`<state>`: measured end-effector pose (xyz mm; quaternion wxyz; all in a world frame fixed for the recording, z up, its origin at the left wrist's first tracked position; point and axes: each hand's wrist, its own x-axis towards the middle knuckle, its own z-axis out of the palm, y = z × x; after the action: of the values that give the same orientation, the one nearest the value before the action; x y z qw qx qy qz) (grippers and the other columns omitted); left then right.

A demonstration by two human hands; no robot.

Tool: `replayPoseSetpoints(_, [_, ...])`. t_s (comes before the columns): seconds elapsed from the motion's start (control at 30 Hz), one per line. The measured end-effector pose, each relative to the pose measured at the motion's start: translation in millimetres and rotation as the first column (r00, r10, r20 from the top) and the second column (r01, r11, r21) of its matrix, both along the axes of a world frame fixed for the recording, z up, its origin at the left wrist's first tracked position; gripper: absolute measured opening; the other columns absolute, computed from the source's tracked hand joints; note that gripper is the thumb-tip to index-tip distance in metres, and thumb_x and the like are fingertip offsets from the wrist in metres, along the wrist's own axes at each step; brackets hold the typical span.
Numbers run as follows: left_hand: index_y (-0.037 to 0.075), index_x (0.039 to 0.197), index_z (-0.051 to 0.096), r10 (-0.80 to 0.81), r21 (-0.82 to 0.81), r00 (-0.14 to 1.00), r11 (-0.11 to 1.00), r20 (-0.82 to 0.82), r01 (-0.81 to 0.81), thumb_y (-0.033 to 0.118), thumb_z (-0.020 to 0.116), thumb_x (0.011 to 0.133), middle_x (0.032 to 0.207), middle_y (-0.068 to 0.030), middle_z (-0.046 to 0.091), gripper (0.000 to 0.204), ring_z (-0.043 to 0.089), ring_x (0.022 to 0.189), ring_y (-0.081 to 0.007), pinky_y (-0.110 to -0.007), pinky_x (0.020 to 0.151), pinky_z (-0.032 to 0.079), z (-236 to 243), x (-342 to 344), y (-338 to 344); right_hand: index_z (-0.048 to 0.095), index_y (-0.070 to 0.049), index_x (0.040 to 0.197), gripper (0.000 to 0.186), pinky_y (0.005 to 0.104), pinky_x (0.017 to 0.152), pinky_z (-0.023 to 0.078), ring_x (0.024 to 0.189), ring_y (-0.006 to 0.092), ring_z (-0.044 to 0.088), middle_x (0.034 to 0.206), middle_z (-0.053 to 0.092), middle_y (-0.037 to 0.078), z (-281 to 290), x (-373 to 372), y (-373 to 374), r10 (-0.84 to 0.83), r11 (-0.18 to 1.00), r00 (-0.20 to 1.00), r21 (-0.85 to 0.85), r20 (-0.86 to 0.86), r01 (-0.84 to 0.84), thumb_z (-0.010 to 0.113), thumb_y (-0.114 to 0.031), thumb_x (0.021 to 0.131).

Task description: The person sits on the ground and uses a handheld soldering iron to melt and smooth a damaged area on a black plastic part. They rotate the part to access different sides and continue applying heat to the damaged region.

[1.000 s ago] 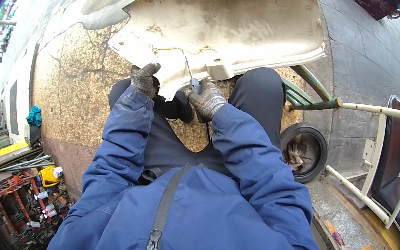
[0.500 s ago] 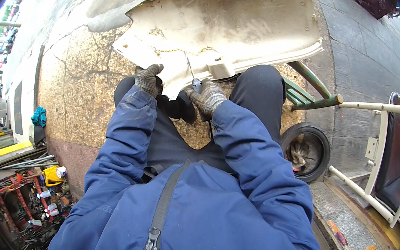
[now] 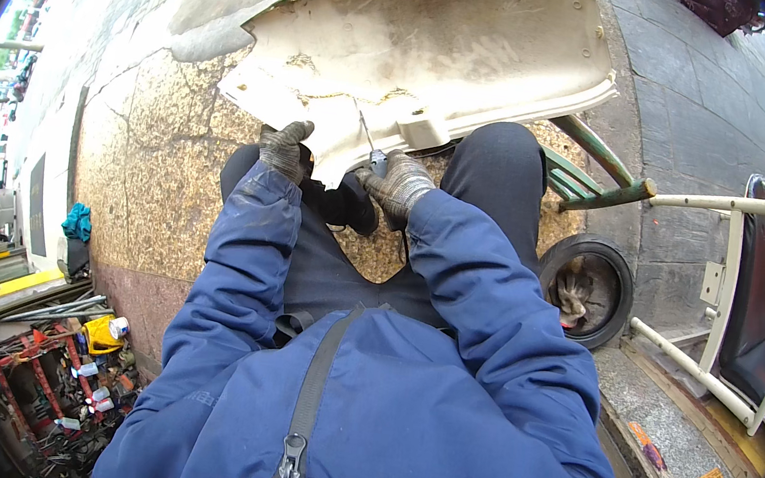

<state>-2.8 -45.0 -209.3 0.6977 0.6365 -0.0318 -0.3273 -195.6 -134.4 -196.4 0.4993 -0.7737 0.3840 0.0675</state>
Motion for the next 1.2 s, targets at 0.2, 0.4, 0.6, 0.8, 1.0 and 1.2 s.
replayPoseSetpoints(0.2, [0.0,0.106,0.054,-0.06,0.007,0.998,0.998,-0.004,0.06,-0.005,0.068,0.075,0.084,-0.0139,0.062,0.035,0.063,0.064,-0.0285,-0.041,0.05,0.054,1,2,3,0.061,0.007,0.107,0.063,0.043,0.081,0.051,0.093,0.0378,0.065,0.098,0.066,0.027,-2,1,-1,0.002,1.0,1.0,0.026,-0.011,-0.002,0.068,-0.05,0.081])
replayPoseSetpoints(0.4, [-0.001,0.099,0.058,-0.032,0.015,0.992,0.999,-0.119,0.034,-0.002,0.069,0.074,0.077,-0.0125,0.061,0.027,0.06,0.056,-0.027,-0.039,0.047,0.052,2,2,2,0.06,0.006,0.111,0.063,0.0429,0.082,0.051,0.093,0.0381,0.065,0.099,0.066,0.027,1,-1,1,-0.028,0.999,1.0,0.018,0.012,0.028,0.069,-0.048,0.08])
replayPoseSetpoints(0.6, [-0.001,0.103,0.055,-0.018,0.027,0.999,0.999,0.051,0.016,-0.004,0.069,0.073,0.083,-0.0127,0.062,0.033,0.061,0.061,-0.0273,-0.041,0.052,0.053,4,-1,2,0.06,0.005,0.111,0.061,0.0429,0.083,0.051,0.094,0.0383,0.065,0.099,0.066,0.027,4,-2,0,-0.053,0.997,0.998,0.058,0.014,0.053,0.068,-0.048,0.081])
replayPoseSetpoints(0.8, [0.0,0.107,0.053,0.013,-0.034,0.997,0.999,0.076,-0.01,-0.007,0.068,0.072,0.09,-0.0134,0.062,0.038,0.064,0.076,-0.0292,-0.042,0.064,0.057,6,-3,0,0.061,0.005,0.106,0.062,0.0427,0.078,0.051,0.088,0.0362,0.066,0.094,0.066,0.025,-2,2,1,-0.05,0.998,0.998,-0.028,-0.036,0.049,0.073,-0.048,0.077])
replayPoseSetpoints(1.0, [0.0,0.11,0.052,-0.019,0.007,0.999,1.0,0.037,0.018,-0.008,0.066,0.072,0.091,-0.0131,0.062,0.041,0.064,0.076,-0.0295,-0.041,0.064,0.057,11,-3,0,0.06,0.007,0.109,0.063,0.0431,0.082,0.051,0.092,0.0379,0.065,0.097,0.066,0.027,-3,-1,0,-0.009,1.0,1.0,0.0,-0.013,0.009,0.067,-0.05,0.081])
replayPoseSetpoints(1.2, [0.0,0.115,0.051,-0.04,0.032,0.998,0.999,0.039,0.038,-0.008,0.065,0.073,0.093,-0.0145,0.062,0.045,0.065,0.076,-0.0302,-0.042,0.063,0.057,8,-1,1,0.06,0.008,0.109,0.063,0.0429,0.081,0.051,0.091,0.0378,0.066,0.096,0.066,0.028,1,-1,0,0.012,0.999,1.0,-0.038,-0.012,-0.013,0.067,-0.049,0.082])
